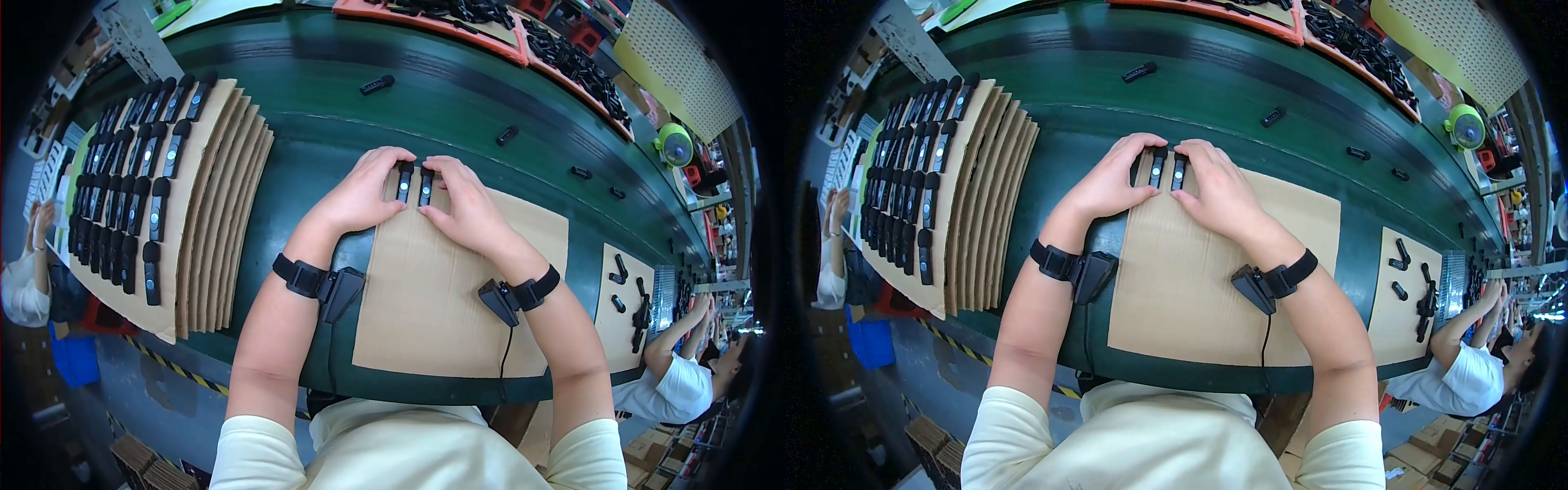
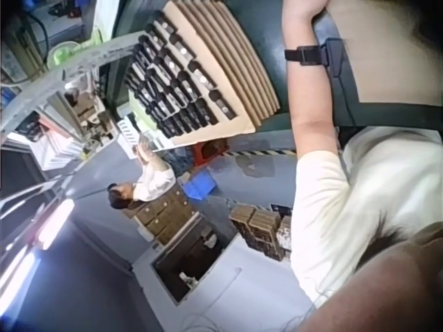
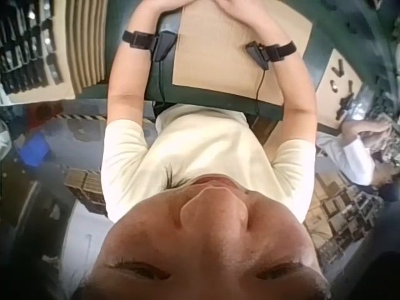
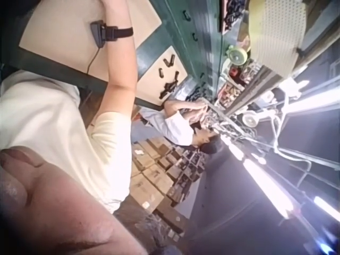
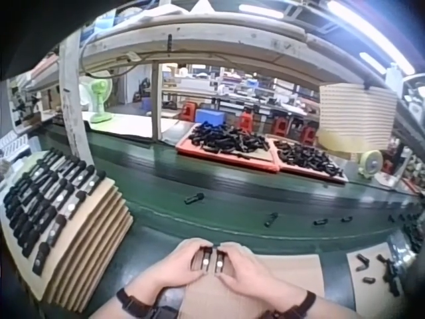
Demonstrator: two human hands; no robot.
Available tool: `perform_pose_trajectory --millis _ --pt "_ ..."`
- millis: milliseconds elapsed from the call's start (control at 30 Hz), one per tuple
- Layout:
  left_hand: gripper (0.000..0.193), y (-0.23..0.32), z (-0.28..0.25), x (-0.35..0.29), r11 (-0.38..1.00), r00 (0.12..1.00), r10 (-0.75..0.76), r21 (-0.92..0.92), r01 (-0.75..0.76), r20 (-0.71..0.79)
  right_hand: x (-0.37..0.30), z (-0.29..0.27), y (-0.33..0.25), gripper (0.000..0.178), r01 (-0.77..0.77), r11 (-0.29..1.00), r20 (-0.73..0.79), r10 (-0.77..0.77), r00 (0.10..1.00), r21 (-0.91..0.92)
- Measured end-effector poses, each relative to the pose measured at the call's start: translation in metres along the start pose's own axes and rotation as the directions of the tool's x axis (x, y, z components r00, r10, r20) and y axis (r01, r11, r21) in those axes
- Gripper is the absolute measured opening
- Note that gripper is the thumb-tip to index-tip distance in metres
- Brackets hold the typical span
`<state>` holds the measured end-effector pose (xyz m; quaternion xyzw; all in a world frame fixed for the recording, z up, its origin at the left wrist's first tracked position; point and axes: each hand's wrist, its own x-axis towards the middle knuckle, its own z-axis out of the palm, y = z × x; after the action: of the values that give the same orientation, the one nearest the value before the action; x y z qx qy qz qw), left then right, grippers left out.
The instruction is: Assembling and organizing small black electronic components onto a designated workspace.
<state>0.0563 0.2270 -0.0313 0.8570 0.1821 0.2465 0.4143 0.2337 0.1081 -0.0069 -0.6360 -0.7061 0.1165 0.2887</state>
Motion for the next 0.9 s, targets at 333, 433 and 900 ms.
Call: perform_pose_trajectory --millis 333,433,900 --pt "0.065 0.004 -0.001 0.001 1.000 1.000 -0.016 -0.006 0.016 0.009 -0.002 -0.004 0.002 0.059 0.034 0.999 -0.023 -0.034 0.999 0.013" --pt "0.062 0.005 -0.002 0.001 0.998 0.999 -0.029 -0.054 0.028 -0.017 0.001 -0.014 0.005 0.057 0.030 0.999 -0.027 -0.030 0.999 0.011" --pt "0.035 -0.076 -0.061 0.096 0.771 0.817 -0.058 0.493 0.402 -0.574 0.068 -0.071 0.126 0.036 -0.202 0.899 -0.037 0.204 0.978 -0.389"
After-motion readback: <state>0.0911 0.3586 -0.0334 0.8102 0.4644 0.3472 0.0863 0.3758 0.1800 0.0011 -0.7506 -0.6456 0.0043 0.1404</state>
